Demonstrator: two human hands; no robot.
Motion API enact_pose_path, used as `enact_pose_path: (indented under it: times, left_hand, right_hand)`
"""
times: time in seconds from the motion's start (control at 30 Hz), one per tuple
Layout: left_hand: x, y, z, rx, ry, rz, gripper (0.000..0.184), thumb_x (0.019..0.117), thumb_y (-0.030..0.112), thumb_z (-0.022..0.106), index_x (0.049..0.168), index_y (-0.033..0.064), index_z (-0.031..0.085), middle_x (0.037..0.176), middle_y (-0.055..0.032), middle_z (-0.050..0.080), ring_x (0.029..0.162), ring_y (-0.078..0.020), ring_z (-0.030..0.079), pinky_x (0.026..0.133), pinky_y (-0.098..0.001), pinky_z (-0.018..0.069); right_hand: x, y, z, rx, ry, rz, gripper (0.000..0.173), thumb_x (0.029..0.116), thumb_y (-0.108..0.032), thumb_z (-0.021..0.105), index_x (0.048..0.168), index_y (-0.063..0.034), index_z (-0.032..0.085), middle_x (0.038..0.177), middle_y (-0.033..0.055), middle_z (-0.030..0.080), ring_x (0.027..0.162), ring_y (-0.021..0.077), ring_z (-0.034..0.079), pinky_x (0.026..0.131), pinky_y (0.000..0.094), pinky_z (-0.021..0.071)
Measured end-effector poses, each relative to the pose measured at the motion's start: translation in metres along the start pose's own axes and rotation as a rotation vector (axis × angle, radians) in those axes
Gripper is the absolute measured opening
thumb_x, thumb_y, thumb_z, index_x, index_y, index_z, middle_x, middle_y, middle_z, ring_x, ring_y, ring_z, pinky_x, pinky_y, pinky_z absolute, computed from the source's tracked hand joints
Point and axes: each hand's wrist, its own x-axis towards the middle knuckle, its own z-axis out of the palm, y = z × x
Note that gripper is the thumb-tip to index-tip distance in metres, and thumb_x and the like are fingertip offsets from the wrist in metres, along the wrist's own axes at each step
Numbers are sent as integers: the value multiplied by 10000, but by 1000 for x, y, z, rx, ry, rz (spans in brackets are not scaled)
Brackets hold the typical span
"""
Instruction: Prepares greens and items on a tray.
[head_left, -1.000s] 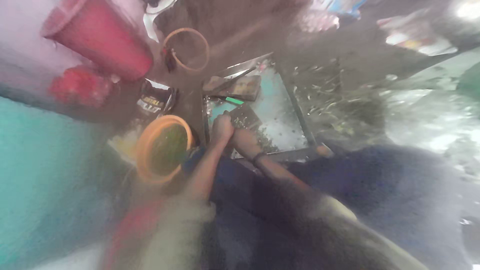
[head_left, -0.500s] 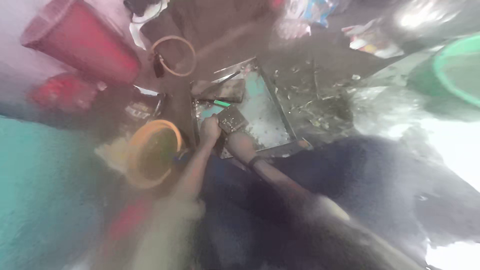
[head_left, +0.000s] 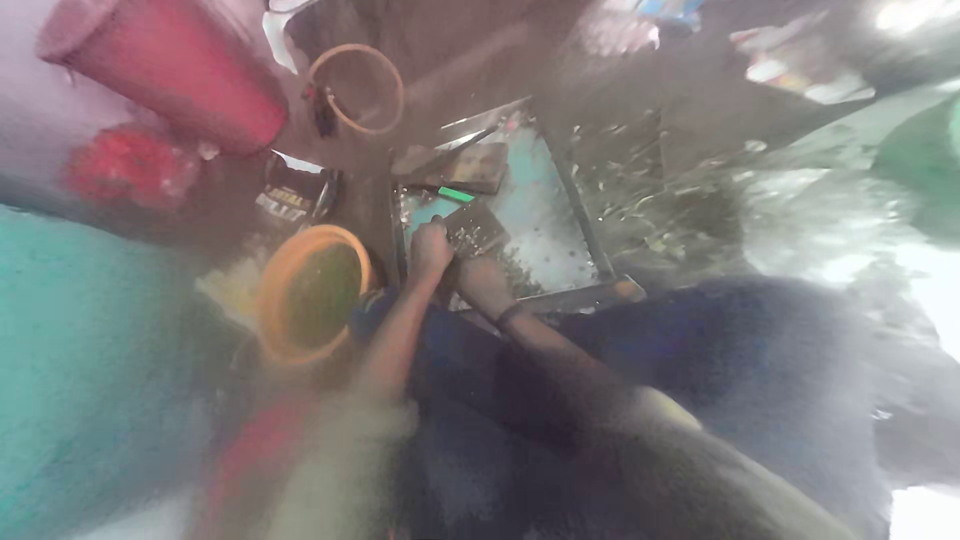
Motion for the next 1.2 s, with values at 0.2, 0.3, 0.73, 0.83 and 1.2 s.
enact_pose_path:
  times: [0.2, 0.3, 0.73, 0.83, 1.2]
  left_hand:
    - [2, -1, -3, -17, 14, 30, 232, 850, 80, 785, 1041, 25, 665, 1005, -244, 697, 953, -446, 701, 754, -624, 581]
    - [3, 1, -3, 13, -32, -57, 159, 883, 133, 784, 980, 19, 730, 1048, -248, 716, 1001, -448, 699, 827, -643, 575]
    - [-1, 0, -1, 41, -106, -107, 128, 928, 137, 700, 927, 14, 735, 1049, -237, 715, 990, -427, 702, 818, -629, 581]
    - [-7, 3, -5, -12, -114, -153, 151, 937, 151, 700, 965, 5, 723, 1050, -246, 709, 975, -430, 705, 804, -627, 585]
    - [-11, -6, 3, -83, -44, -149, 182, 949, 174, 674, 1001, 0, 694, 1060, -253, 703, 975, -443, 704, 790, -635, 585]
  right_hand:
    - [-36, 20, -5, -106, -68, 25, 332, 1018, -194, 524, 1234, 5, 679, 1258, 261, 677, 1174, 457, 657, 912, 655, 542]
    - [-37, 24, -11, -65, -29, 22, 356, 1030, -254, 520, 1223, -1, 679, 1242, 253, 684, 1168, 446, 662, 923, 652, 536]
    - [9, -5, -13, -15, -36, -51, 332, 1045, -245, 527, 1212, -4, 684, 1216, 244, 692, 1128, 444, 674, 885, 647, 548]
    - [10, -7, -12, 5, -49, -33, 304, 1038, -241, 546, 1159, -11, 703, 1189, 237, 704, 1115, 440, 681, 876, 650, 550]
    - [-11, 14, -2, -22, -31, -3, 353, 1019, -275, 549, 1225, -26, 691, 1240, 235, 691, 1160, 426, 668, 910, 645, 541]
